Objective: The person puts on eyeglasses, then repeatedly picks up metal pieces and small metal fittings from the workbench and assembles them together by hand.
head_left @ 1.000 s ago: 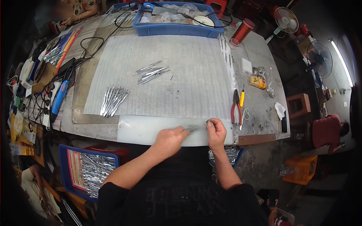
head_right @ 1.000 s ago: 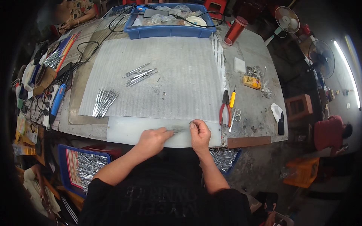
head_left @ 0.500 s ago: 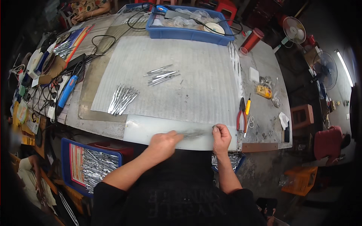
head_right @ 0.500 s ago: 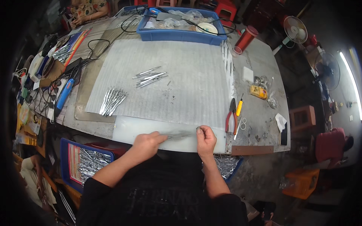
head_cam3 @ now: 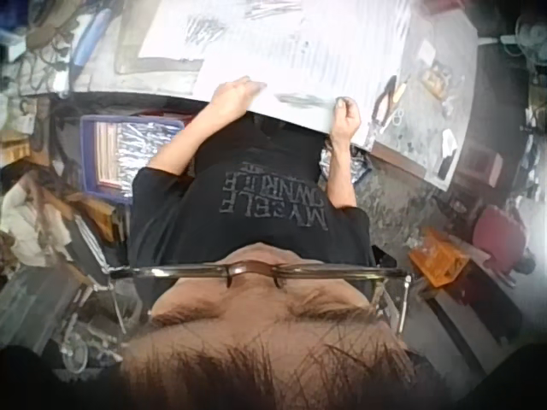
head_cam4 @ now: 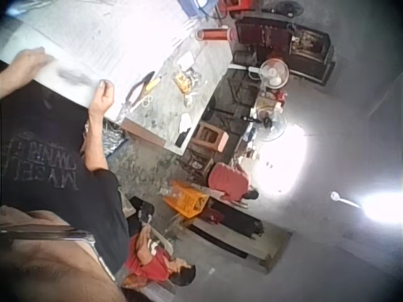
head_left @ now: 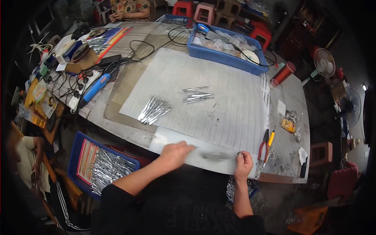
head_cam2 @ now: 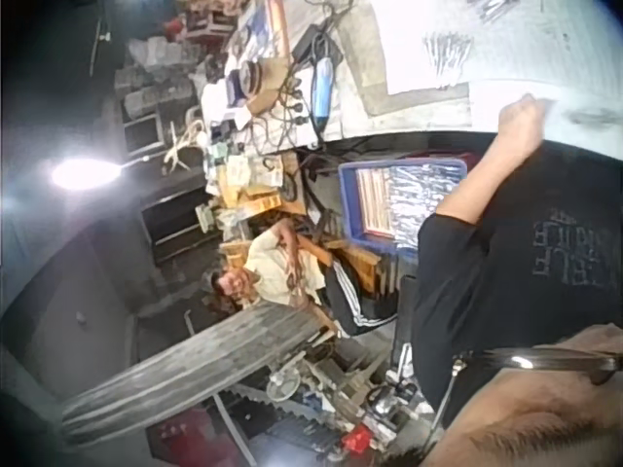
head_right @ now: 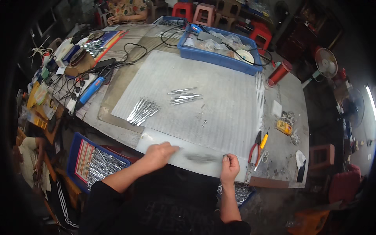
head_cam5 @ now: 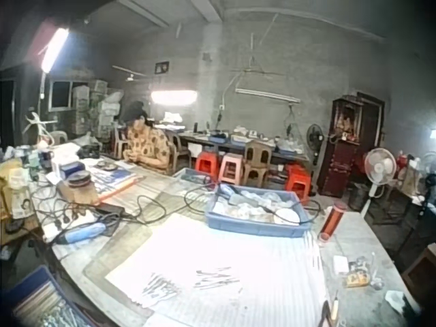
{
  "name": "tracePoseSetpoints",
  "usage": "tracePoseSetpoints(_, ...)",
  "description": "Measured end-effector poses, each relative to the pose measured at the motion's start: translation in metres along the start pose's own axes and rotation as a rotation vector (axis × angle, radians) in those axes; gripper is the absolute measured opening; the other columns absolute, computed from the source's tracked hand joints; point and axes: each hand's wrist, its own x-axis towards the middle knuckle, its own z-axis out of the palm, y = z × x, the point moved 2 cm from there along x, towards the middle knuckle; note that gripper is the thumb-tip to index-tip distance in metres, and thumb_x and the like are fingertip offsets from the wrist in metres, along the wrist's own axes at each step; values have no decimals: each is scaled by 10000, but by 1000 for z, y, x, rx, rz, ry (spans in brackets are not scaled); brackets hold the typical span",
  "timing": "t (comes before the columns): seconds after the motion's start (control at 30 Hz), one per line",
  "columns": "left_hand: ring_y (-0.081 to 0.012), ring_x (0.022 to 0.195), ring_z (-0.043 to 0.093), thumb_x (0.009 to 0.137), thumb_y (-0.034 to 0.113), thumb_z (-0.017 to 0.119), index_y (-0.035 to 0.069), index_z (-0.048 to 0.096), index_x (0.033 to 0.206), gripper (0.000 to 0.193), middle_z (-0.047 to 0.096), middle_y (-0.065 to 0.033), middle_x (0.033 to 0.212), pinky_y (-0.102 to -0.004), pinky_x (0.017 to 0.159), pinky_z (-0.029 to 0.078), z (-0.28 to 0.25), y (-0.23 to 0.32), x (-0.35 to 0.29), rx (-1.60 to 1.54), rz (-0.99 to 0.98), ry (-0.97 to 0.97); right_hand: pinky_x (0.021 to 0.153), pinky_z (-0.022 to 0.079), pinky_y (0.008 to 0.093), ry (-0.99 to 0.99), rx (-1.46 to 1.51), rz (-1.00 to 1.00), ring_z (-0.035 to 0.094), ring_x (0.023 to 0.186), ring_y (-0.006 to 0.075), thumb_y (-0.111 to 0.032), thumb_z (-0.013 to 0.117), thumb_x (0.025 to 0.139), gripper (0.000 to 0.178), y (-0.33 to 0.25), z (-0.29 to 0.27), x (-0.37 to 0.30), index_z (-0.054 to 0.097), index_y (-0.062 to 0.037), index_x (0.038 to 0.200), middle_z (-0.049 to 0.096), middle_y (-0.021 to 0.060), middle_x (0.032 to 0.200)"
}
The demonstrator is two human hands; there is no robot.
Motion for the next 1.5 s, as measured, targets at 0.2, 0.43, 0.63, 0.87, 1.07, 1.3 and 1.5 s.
tracePoseSetpoints(0.2,-330,712,550,735,20,514,21,577,914,190,555,-156,758,-385,617,446,-50,-69,3,13,-254,382,551,326,159,-13,7,22,395,614,25,-42,491,822,42,-1,0,2,508,-3,824,467,-34,694)
tracePoseSetpoints(0.43,-325,764,551,714,10,525,13,566,877,168,575,-162,812,-392,670,434,-68,-121,18,208,-392,557,559,331,160,-30,-24,-9,400,627,26,-47,496,820,50,2,2,2,513,-1,820,473,-33,699)
tracePoseSetpoints(0.63,-305,768,537,692,21,546,38,566,839,150,561,-129,782,-394,660,434,-60,-126,30,328,-386,474,570,339,164,-27,-52,6,408,641,28,-49,501,817,59,-1,1,2,517,6,832,487,-25,713)
tracePoseSetpoints(0.87,-292,765,534,688,24,555,41,570,830,144,550,-112,778,-385,661,435,-60,-115,45,282,-313,529,596,367,173,-16,-94,-26,430,657,41,-65,522,814,80,6,1,3,520,14,829,499,-20,721)
tracePoseSetpoints(1.07,-291,770,535,684,44,570,44,574,808,123,548,-112,775,-382,665,439,-42,-94,86,152,-124,483,584,375,183,-17,-133,-35,434,644,46,-78,532,807,101,5,1,2,531,22,809,505,-14,698)
tracePoseSetpoints(1.3,-286,760,540,692,98,578,50,570,782,103,542,-106,765,-390,654,450,-2,-91,127,219,-124,378,582,387,196,-21,-180,-53,447,644,57,-84,532,805,116,6,2,3,540,31,808,517,3,689)
tracePoseSetpoints(1.5,-273,762,543,689,122,588,47,545,729,95,523,-94,771,-405,606,457,9,-85,136,315,-215,364,572,386,195,-15,-180,-69,447,630,56,-84,534,803,115,4,2,3,540,31,800,516,4,673)
